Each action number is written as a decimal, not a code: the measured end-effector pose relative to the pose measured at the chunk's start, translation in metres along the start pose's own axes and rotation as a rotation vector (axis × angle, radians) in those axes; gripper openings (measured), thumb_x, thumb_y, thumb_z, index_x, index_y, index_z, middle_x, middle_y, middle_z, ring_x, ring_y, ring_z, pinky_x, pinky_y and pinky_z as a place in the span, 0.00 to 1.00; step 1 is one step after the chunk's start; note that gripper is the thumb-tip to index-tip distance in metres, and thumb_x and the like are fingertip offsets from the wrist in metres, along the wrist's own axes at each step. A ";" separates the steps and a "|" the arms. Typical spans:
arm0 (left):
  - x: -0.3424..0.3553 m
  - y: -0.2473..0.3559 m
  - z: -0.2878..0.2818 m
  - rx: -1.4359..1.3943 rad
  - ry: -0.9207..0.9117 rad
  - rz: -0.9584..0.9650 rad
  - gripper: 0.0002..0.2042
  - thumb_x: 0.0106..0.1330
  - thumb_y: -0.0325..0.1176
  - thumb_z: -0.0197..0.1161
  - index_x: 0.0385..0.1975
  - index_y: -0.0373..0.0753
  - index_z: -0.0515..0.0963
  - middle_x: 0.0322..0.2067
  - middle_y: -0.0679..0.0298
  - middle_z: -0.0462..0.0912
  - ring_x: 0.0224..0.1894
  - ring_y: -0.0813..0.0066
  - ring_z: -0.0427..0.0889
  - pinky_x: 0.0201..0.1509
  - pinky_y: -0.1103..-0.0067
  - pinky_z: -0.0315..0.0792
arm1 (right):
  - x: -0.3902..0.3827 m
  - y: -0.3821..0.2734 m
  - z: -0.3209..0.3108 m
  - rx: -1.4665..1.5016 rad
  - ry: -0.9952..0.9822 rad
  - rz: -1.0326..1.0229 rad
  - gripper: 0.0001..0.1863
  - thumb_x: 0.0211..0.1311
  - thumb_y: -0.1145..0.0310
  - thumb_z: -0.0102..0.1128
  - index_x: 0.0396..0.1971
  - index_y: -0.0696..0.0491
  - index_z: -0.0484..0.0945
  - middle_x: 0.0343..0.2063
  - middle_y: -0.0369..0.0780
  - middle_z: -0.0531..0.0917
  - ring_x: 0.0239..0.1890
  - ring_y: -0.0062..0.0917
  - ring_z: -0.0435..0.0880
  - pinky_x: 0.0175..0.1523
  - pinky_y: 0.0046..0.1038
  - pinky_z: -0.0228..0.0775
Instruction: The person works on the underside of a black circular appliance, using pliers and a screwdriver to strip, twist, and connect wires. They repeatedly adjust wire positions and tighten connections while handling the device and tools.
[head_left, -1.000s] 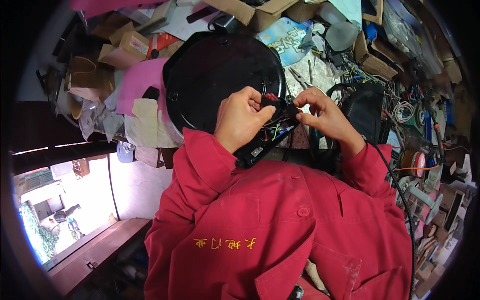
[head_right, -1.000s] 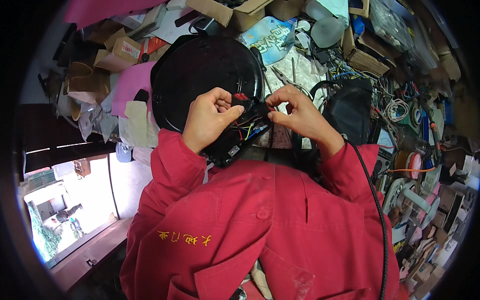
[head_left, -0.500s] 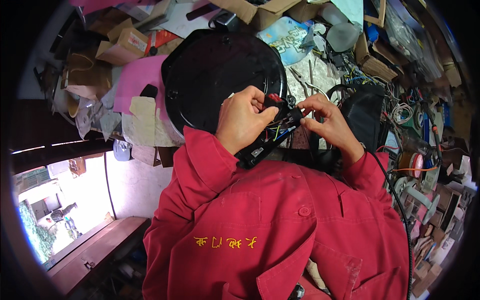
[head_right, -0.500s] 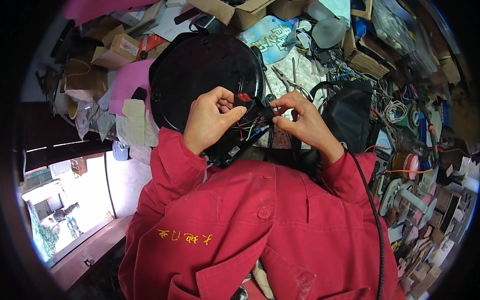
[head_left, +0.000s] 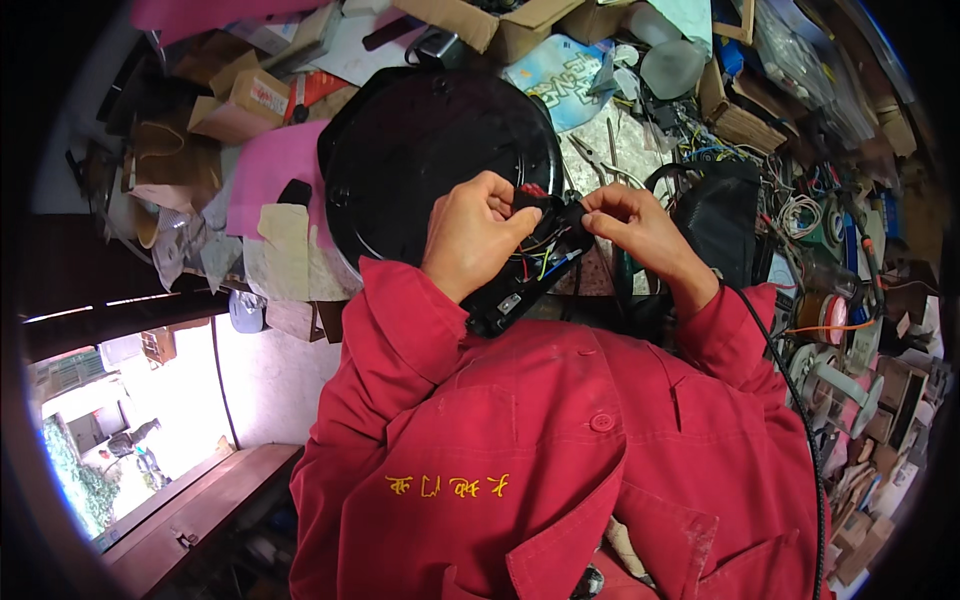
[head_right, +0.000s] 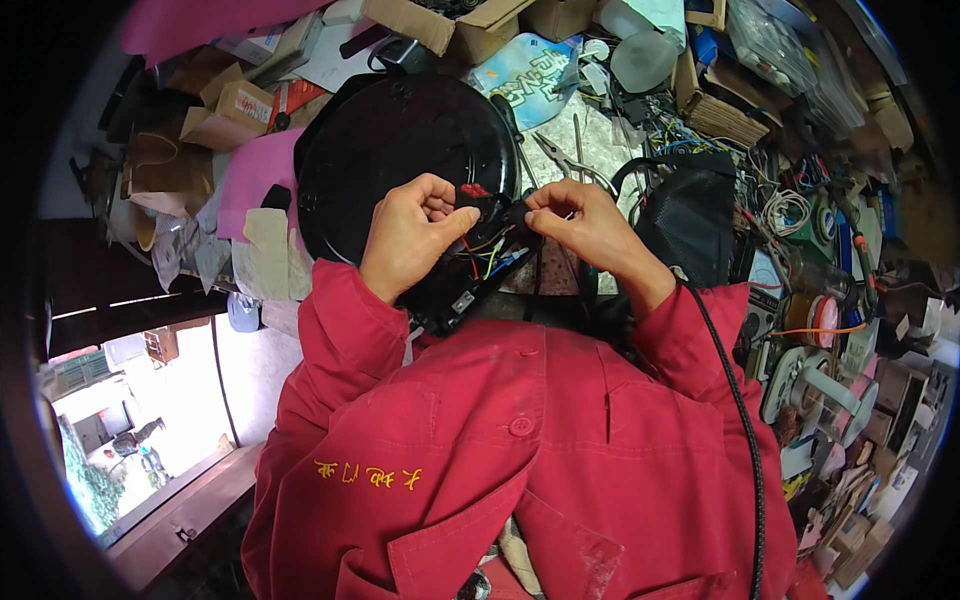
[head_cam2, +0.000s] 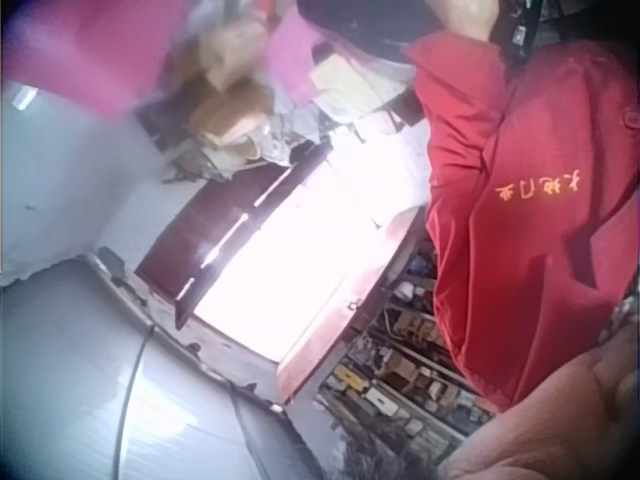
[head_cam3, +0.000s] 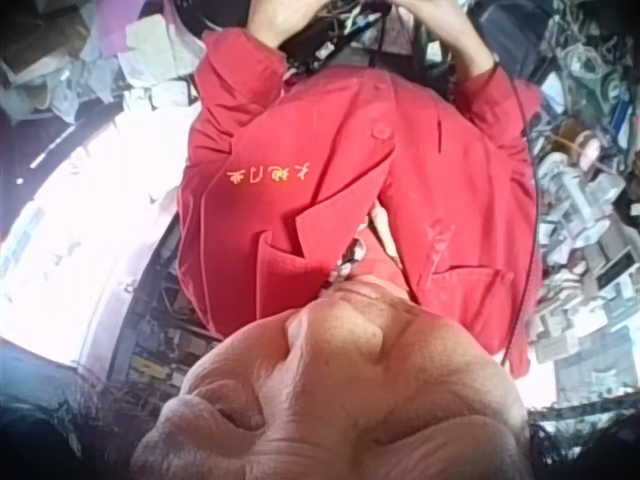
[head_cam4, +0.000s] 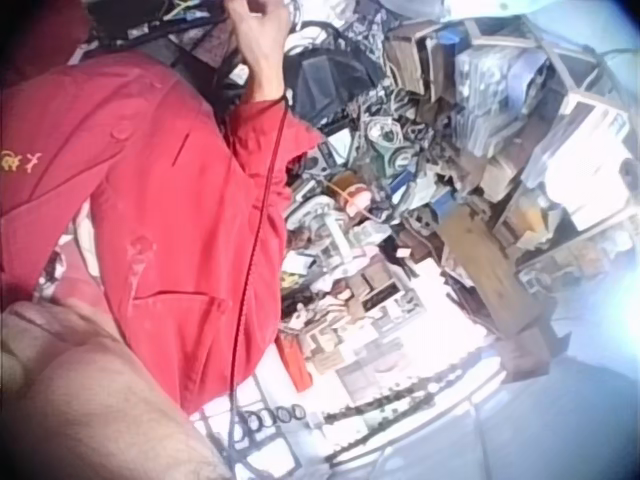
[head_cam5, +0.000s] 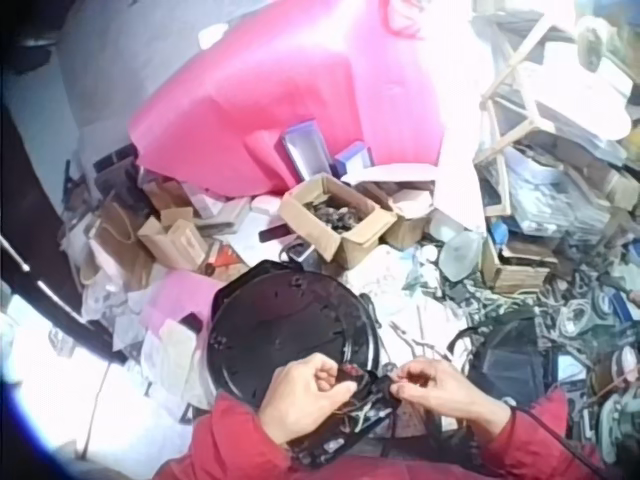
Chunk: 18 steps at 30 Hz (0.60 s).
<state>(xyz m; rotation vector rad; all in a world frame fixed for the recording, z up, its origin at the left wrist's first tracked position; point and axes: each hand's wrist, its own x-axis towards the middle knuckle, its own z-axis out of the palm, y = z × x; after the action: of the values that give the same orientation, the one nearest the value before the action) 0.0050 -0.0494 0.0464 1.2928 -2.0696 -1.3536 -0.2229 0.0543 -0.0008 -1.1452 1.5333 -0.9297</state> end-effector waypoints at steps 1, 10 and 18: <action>0.000 0.000 -0.001 -0.002 -0.002 -0.006 0.13 0.58 0.32 0.78 0.36 0.31 0.84 0.28 0.66 0.85 0.30 0.83 0.80 0.38 0.82 0.76 | 0.000 -0.002 0.001 0.000 0.005 0.015 0.16 0.62 0.60 0.67 0.39 0.59 0.87 0.29 0.34 0.84 0.31 0.16 0.79 0.39 0.24 0.71; 0.008 -0.005 0.002 0.049 0.004 -0.017 0.14 0.58 0.34 0.77 0.36 0.31 0.84 0.29 0.63 0.86 0.31 0.79 0.83 0.38 0.79 0.78 | 0.007 -0.006 0.003 0.010 0.026 0.149 0.17 0.63 0.56 0.68 0.32 0.58 0.88 0.23 0.30 0.81 0.27 0.14 0.74 0.35 0.22 0.67; 0.016 -0.007 0.006 0.021 -0.042 -0.046 0.13 0.61 0.31 0.76 0.38 0.29 0.84 0.30 0.66 0.86 0.31 0.83 0.81 0.39 0.82 0.77 | 0.003 0.002 0.004 0.094 0.032 0.120 0.17 0.62 0.56 0.70 0.30 0.57 0.88 0.21 0.28 0.79 0.26 0.12 0.72 0.33 0.22 0.65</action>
<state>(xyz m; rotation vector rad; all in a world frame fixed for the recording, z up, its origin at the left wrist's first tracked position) -0.0038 -0.0608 0.0345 1.3392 -2.0992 -1.3939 -0.2193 0.0518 -0.0042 -0.9655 1.5499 -0.9321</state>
